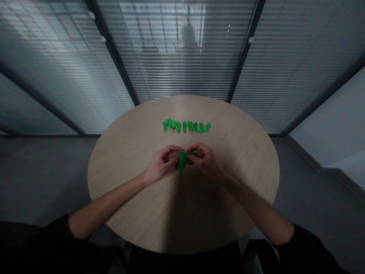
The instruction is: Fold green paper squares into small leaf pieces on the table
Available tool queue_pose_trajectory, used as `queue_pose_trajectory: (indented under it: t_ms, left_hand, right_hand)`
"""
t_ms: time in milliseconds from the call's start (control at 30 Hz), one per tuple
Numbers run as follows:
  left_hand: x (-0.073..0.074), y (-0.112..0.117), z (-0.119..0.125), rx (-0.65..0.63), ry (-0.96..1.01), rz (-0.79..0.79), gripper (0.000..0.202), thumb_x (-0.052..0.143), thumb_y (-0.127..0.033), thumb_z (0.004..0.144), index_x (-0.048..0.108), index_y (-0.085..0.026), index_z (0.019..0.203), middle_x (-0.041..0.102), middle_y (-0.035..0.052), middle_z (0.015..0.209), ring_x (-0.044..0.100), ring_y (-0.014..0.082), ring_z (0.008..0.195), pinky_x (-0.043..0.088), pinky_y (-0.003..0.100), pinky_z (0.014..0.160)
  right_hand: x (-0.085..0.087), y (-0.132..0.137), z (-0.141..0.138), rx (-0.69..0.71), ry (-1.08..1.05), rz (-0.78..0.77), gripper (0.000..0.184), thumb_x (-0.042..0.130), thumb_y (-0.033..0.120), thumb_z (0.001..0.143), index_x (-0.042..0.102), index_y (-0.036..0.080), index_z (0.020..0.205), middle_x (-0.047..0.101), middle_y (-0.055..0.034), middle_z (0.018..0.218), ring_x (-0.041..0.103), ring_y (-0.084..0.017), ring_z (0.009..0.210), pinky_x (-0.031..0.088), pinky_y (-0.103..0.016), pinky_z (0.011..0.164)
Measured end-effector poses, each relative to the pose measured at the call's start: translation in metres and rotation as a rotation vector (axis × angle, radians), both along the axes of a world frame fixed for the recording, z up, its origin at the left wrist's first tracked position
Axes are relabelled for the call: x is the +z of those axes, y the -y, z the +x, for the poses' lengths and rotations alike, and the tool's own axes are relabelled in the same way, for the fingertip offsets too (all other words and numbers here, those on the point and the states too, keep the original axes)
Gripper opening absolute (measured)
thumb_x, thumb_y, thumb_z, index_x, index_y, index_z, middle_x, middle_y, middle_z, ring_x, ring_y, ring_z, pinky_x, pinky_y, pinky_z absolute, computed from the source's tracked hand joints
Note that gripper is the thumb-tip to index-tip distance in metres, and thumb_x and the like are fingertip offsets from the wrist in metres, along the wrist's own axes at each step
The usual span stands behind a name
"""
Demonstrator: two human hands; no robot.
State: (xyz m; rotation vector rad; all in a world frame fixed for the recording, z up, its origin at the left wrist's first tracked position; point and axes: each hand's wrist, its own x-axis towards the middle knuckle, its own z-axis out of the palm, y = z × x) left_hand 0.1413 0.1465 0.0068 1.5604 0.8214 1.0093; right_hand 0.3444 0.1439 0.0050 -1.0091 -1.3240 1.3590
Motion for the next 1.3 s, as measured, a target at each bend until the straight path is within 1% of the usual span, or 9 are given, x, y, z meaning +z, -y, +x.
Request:
queue_pose_trajectory:
  t_ms: [267, 433, 567, 633, 733, 833, 967, 1067, 1300]
  left_hand:
    - [0.002, 0.002, 0.001, 0.067, -0.066, 0.060, 0.022, 0.068, -0.027, 0.089, 0.067, -0.013, 0.106, 0.065, 0.0029, 0.084, 0.056, 0.0077, 0.060, 0.042, 0.017, 0.051]
    - [0.000, 0.003, -0.001, 0.080, -0.132, 0.266, 0.019, 0.066, -0.024, 0.089, 0.067, -0.015, 0.106, 0.067, 0.0065, 0.095, 0.064, 0.0120, 0.075, 0.052, 0.021, 0.062]
    - [0.002, 0.003, -0.003, 0.096, -0.143, 0.476, 0.012, 0.064, -0.020, 0.090, 0.066, -0.016, 0.101, 0.067, 0.0107, 0.107, 0.068, 0.0183, 0.095, 0.058, 0.030, 0.079]
    - [0.002, 0.002, -0.005, 0.108, -0.163, 0.535, 0.010, 0.064, -0.020, 0.091, 0.065, -0.017, 0.100, 0.069, 0.0114, 0.108, 0.068, 0.0201, 0.101, 0.057, 0.035, 0.089]
    - [0.001, 0.001, -0.007, 0.137, -0.254, 0.498, 0.009, 0.064, -0.023, 0.092, 0.063, -0.017, 0.098, 0.073, 0.0079, 0.099, 0.069, 0.0181, 0.090, 0.055, 0.033, 0.084]
    - [0.000, 0.001, -0.007, 0.161, -0.295, 0.458, 0.009, 0.065, -0.026, 0.091, 0.062, -0.018, 0.095, 0.071, 0.0037, 0.088, 0.067, 0.0156, 0.080, 0.052, 0.028, 0.074]
    - [0.000, 0.002, -0.005, 0.150, -0.254, 0.426, 0.008, 0.063, -0.026, 0.091, 0.062, -0.018, 0.094, 0.072, 0.0039, 0.088, 0.068, 0.0151, 0.081, 0.053, 0.026, 0.074]
    - [-0.001, 0.002, -0.003, 0.153, -0.234, 0.383, 0.011, 0.064, -0.028, 0.092, 0.063, -0.018, 0.096, 0.072, 0.0033, 0.085, 0.068, 0.0140, 0.077, 0.052, 0.024, 0.070]
    - [-0.007, 0.002, -0.002, 0.209, -0.249, 0.391, 0.015, 0.066, -0.030, 0.096, 0.068, -0.017, 0.103, 0.074, 0.0037, 0.084, 0.067, 0.0139, 0.073, 0.052, 0.024, 0.067]
  right_hand:
    - [-0.005, 0.001, -0.002, -0.011, 0.057, 0.059, 0.029, 0.084, 0.040, 0.077, 0.066, 0.022, 0.091, 0.072, -0.0010, 0.080, 0.073, -0.018, 0.074, 0.060, -0.032, 0.070]
    - [-0.010, -0.003, -0.001, -0.029, 0.121, 0.267, 0.020, 0.079, 0.036, 0.082, 0.066, 0.022, 0.084, 0.069, -0.0037, 0.095, 0.069, -0.019, 0.092, 0.057, -0.035, 0.087]
    - [-0.011, -0.005, 0.001, -0.046, 0.211, 0.422, 0.015, 0.079, 0.033, 0.083, 0.068, 0.022, 0.082, 0.067, -0.0061, 0.108, 0.065, -0.021, 0.106, 0.053, -0.039, 0.097]
    - [-0.009, -0.004, 0.001, -0.004, 0.211, 0.394, 0.016, 0.077, 0.034, 0.085, 0.067, 0.022, 0.084, 0.067, -0.0042, 0.098, 0.066, -0.020, 0.097, 0.054, -0.037, 0.092]
    - [-0.003, 0.000, 0.000, 0.048, 0.192, 0.317, 0.017, 0.074, 0.037, 0.088, 0.065, 0.022, 0.089, 0.066, -0.0015, 0.087, 0.068, -0.018, 0.085, 0.057, -0.033, 0.084]
    - [0.001, 0.004, 0.000, 0.071, 0.206, 0.307, 0.022, 0.077, 0.039, 0.087, 0.065, 0.022, 0.095, 0.069, -0.0026, 0.091, 0.070, -0.018, 0.086, 0.058, -0.033, 0.082]
    - [0.002, 0.006, 0.001, 0.118, 0.236, 0.325, 0.038, 0.086, 0.038, 0.078, 0.067, 0.022, 0.107, 0.073, -0.0055, 0.103, 0.072, -0.021, 0.096, 0.058, -0.037, 0.089]
    - [0.001, 0.005, 0.002, 0.125, 0.258, 0.321, 0.040, 0.086, 0.038, 0.078, 0.068, 0.022, 0.110, 0.074, -0.0068, 0.106, 0.072, -0.022, 0.099, 0.057, -0.039, 0.092]
    - [0.001, 0.007, 0.001, 0.159, 0.217, 0.174, 0.047, 0.086, 0.038, 0.076, 0.066, 0.022, 0.114, 0.073, -0.0072, 0.107, 0.071, -0.023, 0.101, 0.058, -0.038, 0.090]
